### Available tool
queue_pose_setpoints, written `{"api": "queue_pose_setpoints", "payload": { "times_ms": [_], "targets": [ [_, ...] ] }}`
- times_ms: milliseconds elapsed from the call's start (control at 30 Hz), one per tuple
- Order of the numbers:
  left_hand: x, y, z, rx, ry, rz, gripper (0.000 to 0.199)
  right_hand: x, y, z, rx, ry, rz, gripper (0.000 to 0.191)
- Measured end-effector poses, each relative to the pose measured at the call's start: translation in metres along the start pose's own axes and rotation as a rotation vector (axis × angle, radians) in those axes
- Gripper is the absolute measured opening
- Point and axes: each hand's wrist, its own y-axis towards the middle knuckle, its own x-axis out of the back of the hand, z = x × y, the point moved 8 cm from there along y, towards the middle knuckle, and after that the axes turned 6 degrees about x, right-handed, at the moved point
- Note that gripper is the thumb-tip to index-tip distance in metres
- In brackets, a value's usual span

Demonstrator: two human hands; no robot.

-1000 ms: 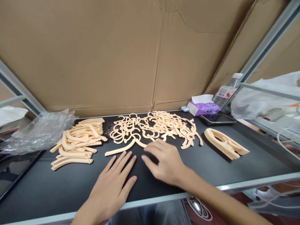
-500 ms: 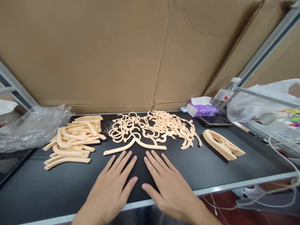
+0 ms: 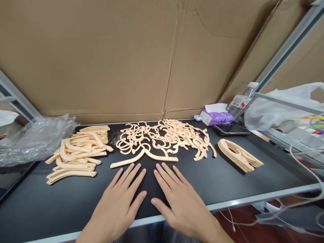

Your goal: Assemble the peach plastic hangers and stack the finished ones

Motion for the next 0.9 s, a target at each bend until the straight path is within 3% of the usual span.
{"api": "queue_pose_setpoints", "payload": {
  "times_ms": [300, 400, 533, 700, 900],
  "targets": [
    [0.010, 0.004, 0.001, 0.016, -0.063, -0.050, 0.053, -0.003, -0.001, -0.002, 0.004, 0.023, 0.005, 0.068],
    [0.020, 0.023, 0.011, 0.081, -0.093, -0.063, 0.044, -0.002, -0.001, -0.002, 0.004, 0.030, 0.011, 0.068],
    [0.032, 0.068, 0.018, 0.107, 0.042, -0.088, 0.036, 0.000, 0.000, -0.001, -0.001, 0.038, 0.015, 0.069],
    [0.022, 0.103, 0.015, 0.033, 0.070, -0.003, 0.021, 0.003, 0.001, 0.000, 0.002, 0.052, 0.018, 0.069],
    [0.014, 0.098, 0.021, 0.043, -0.026, 0.004, 0.036, 0.007, 0.000, 0.000, 0.020, 0.034, -0.055, 0.065]
  ]
}}
